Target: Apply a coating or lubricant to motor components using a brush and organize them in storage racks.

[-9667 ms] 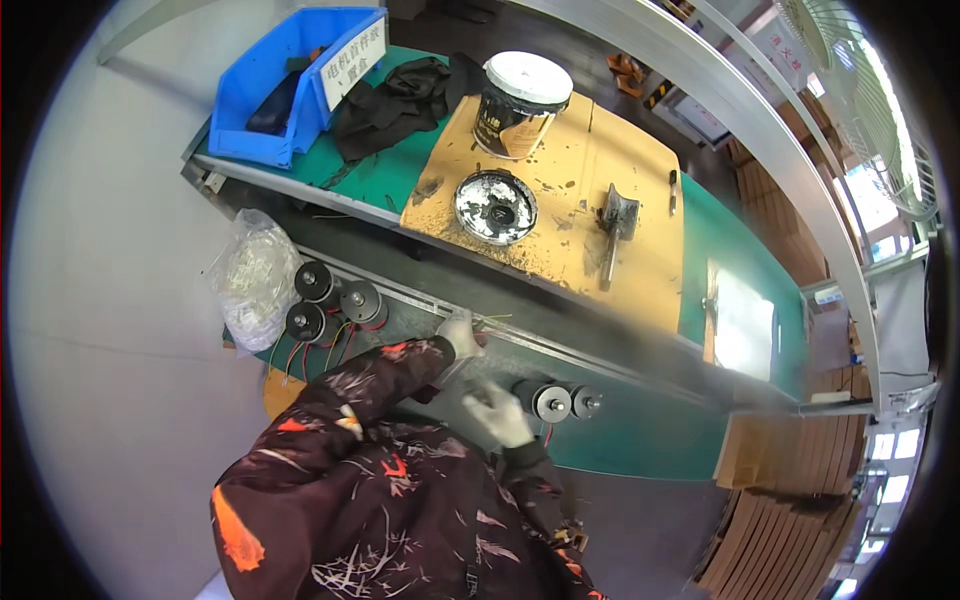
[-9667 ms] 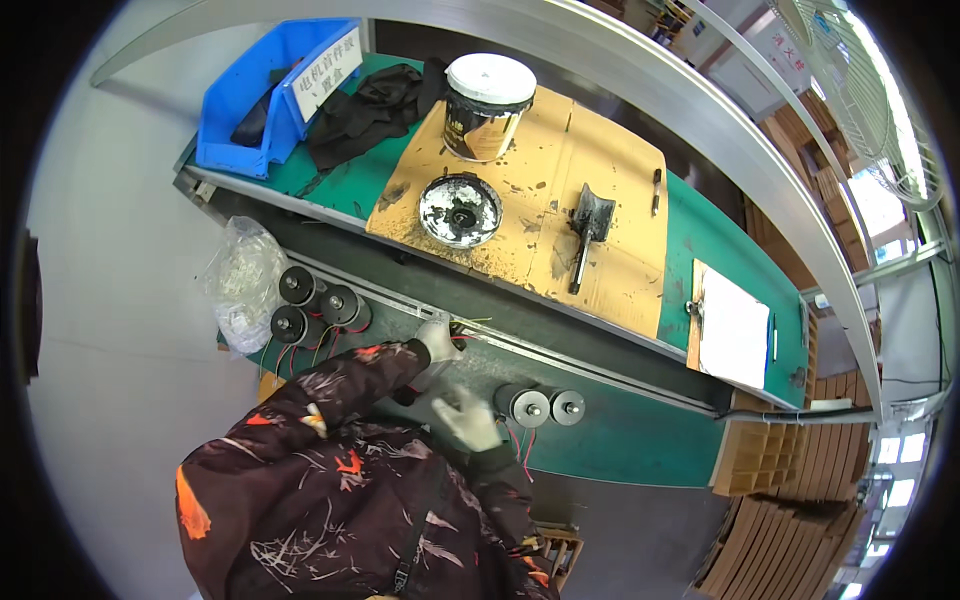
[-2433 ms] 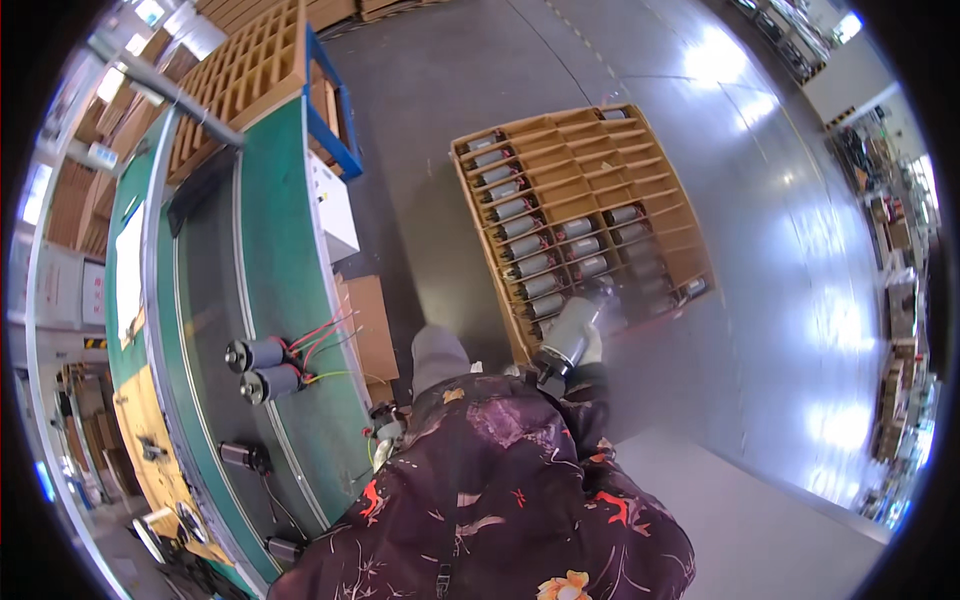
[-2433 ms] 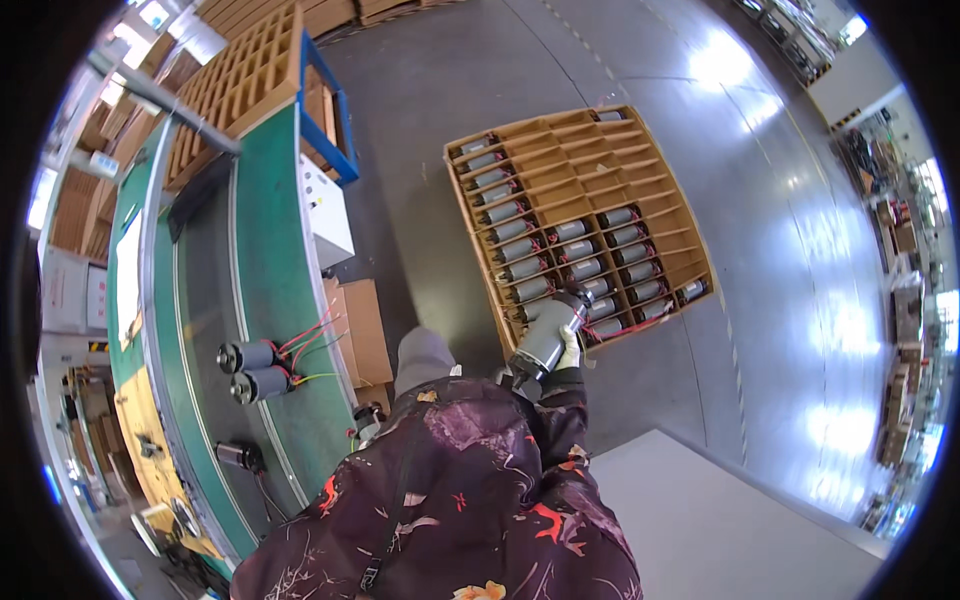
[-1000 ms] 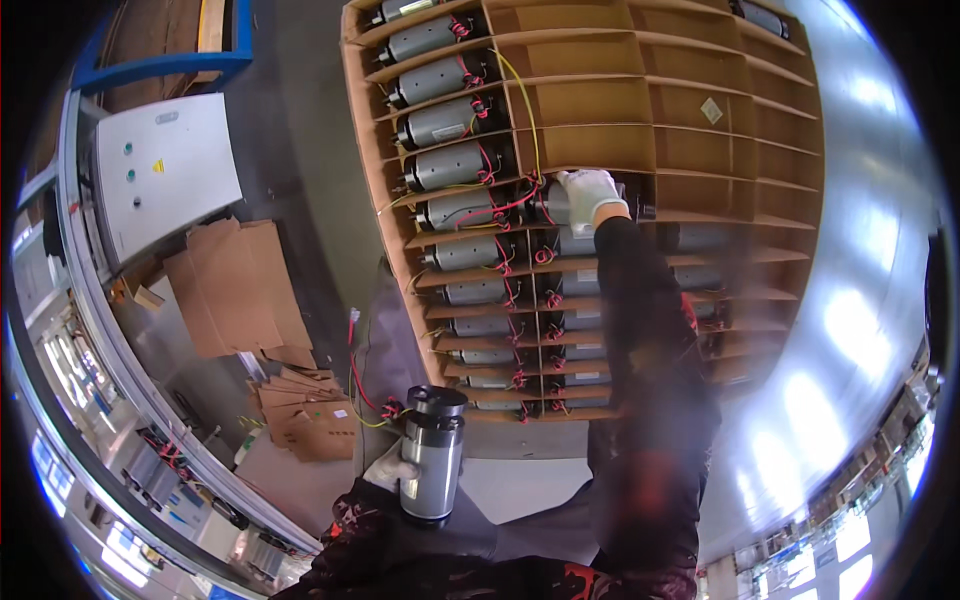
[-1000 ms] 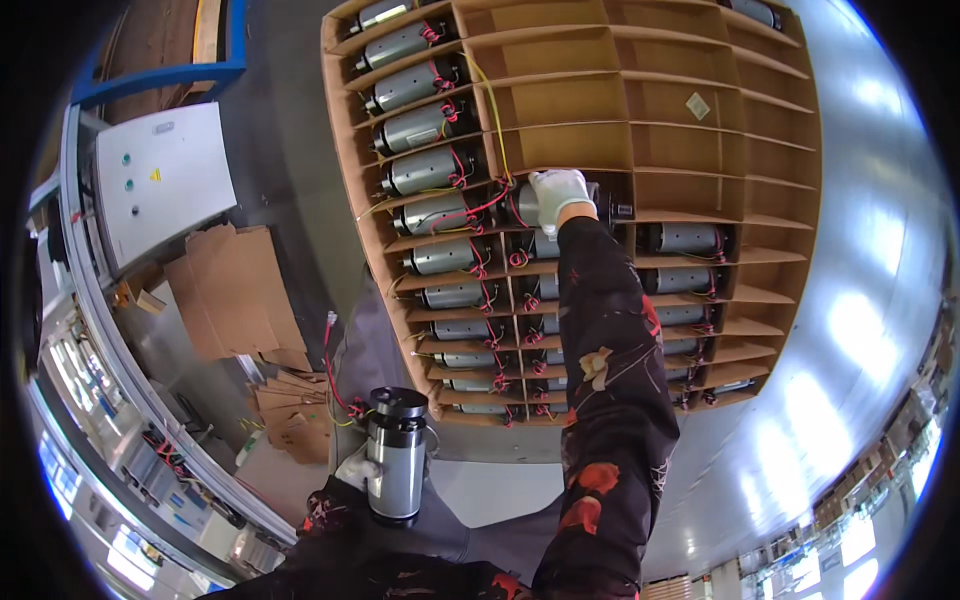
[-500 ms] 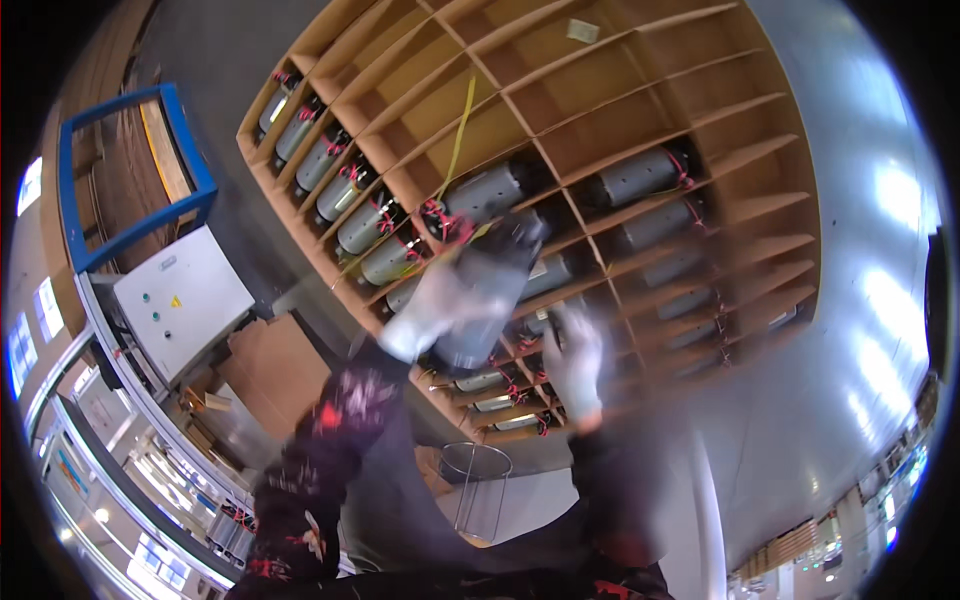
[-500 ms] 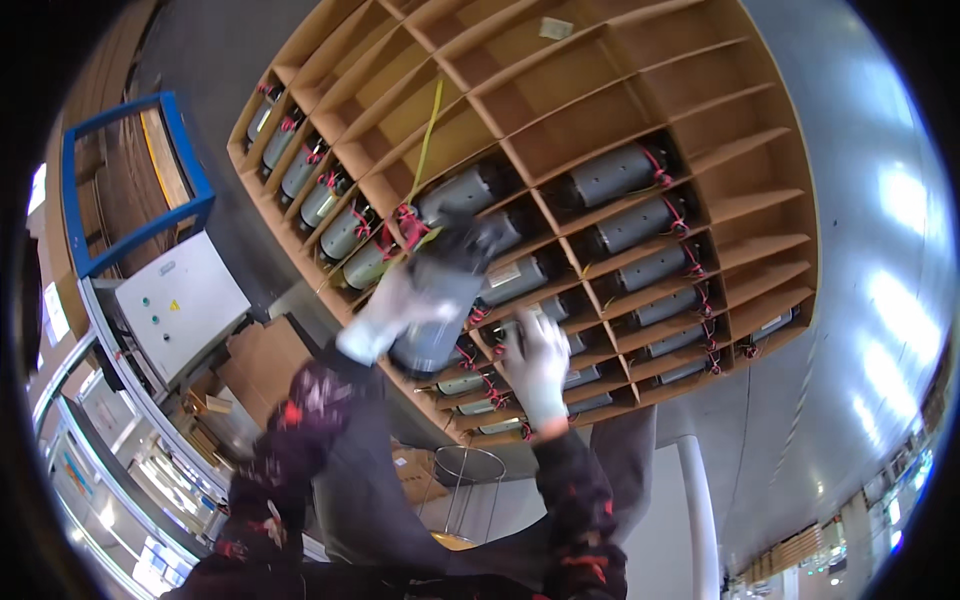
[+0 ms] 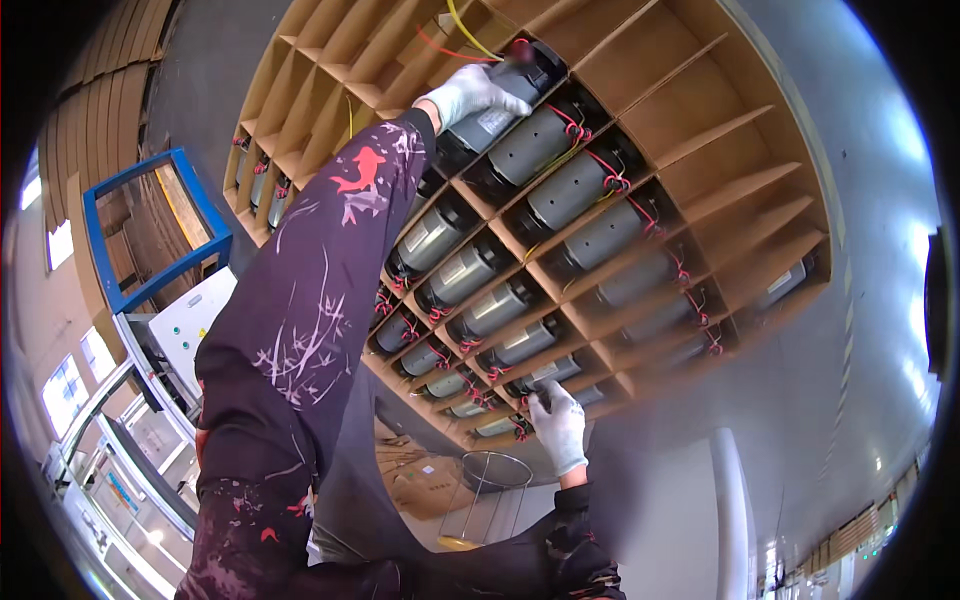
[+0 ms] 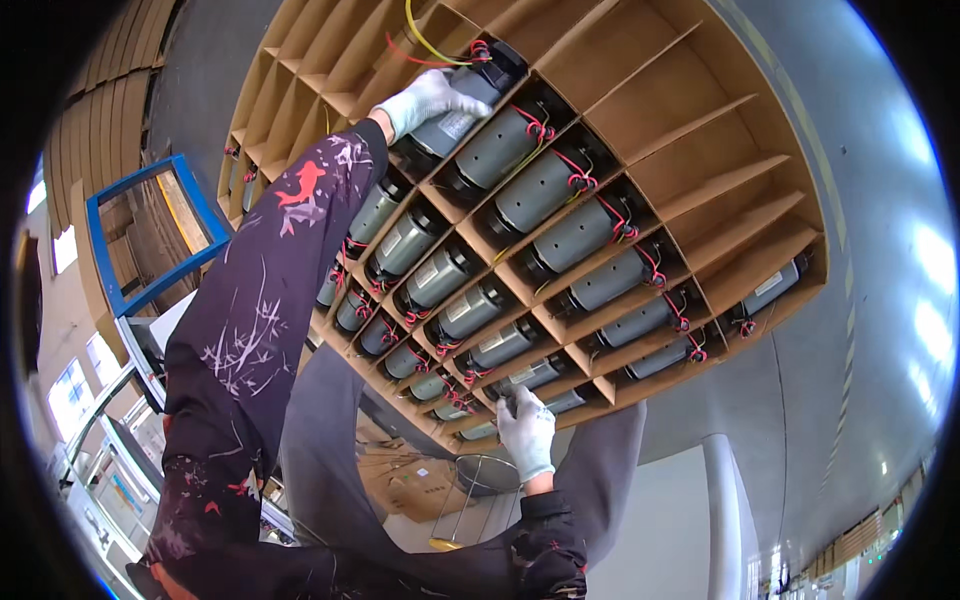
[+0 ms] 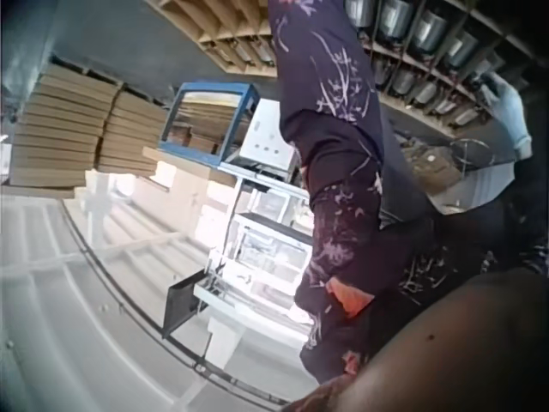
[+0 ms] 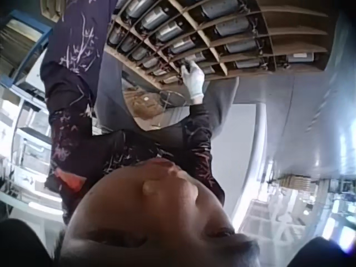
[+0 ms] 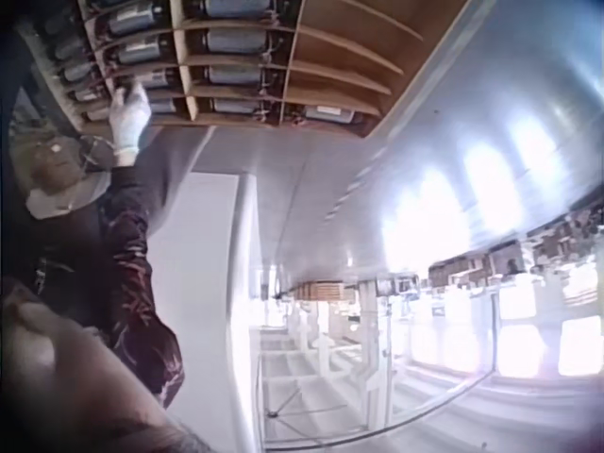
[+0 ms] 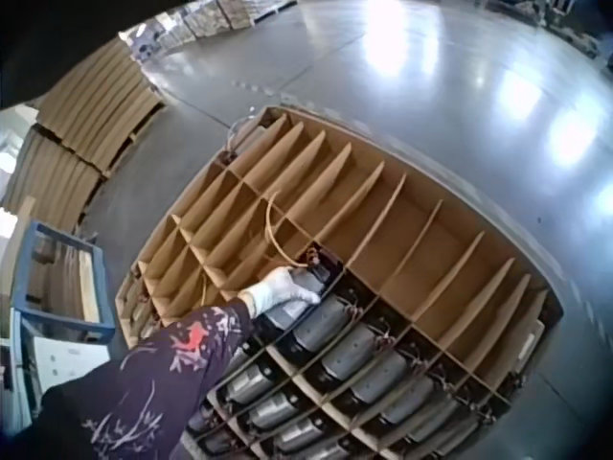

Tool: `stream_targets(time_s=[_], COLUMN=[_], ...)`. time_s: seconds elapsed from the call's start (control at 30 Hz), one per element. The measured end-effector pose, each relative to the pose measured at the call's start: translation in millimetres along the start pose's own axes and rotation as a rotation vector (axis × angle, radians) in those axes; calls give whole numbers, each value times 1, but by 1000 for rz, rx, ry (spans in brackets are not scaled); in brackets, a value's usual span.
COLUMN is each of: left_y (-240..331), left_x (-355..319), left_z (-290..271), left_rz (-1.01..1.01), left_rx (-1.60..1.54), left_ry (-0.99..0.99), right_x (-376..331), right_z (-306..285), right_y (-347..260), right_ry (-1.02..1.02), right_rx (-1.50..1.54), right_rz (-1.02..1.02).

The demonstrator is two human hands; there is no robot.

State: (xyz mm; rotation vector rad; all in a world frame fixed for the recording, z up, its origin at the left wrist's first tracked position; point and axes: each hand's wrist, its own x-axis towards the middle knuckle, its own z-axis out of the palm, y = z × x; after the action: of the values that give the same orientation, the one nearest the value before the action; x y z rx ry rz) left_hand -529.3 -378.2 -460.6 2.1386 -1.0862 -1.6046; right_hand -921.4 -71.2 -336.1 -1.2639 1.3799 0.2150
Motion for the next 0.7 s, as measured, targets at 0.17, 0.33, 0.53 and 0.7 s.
stream_targets(time_s=[0.17, 0.33, 0.53, 0.7], left_y=[6, -28, -80, -103], left_x=[-2, -61, -104, -101], left_z=[32, 35, 39, 28], left_rz=[3, 44, -236, -315], left_rx=[-703, -642, -397, 6], left_ry=[440, 550, 455, 436], right_x=[5, 37, 219, 298], right_z=[-9, -10, -29, 0], right_y=[-7, -37, -205, -242], right_ry=[68, 172, 361, 178], right_rx=[98, -38, -505, -1072], right_rz=[41, -279, -1035, -1147])
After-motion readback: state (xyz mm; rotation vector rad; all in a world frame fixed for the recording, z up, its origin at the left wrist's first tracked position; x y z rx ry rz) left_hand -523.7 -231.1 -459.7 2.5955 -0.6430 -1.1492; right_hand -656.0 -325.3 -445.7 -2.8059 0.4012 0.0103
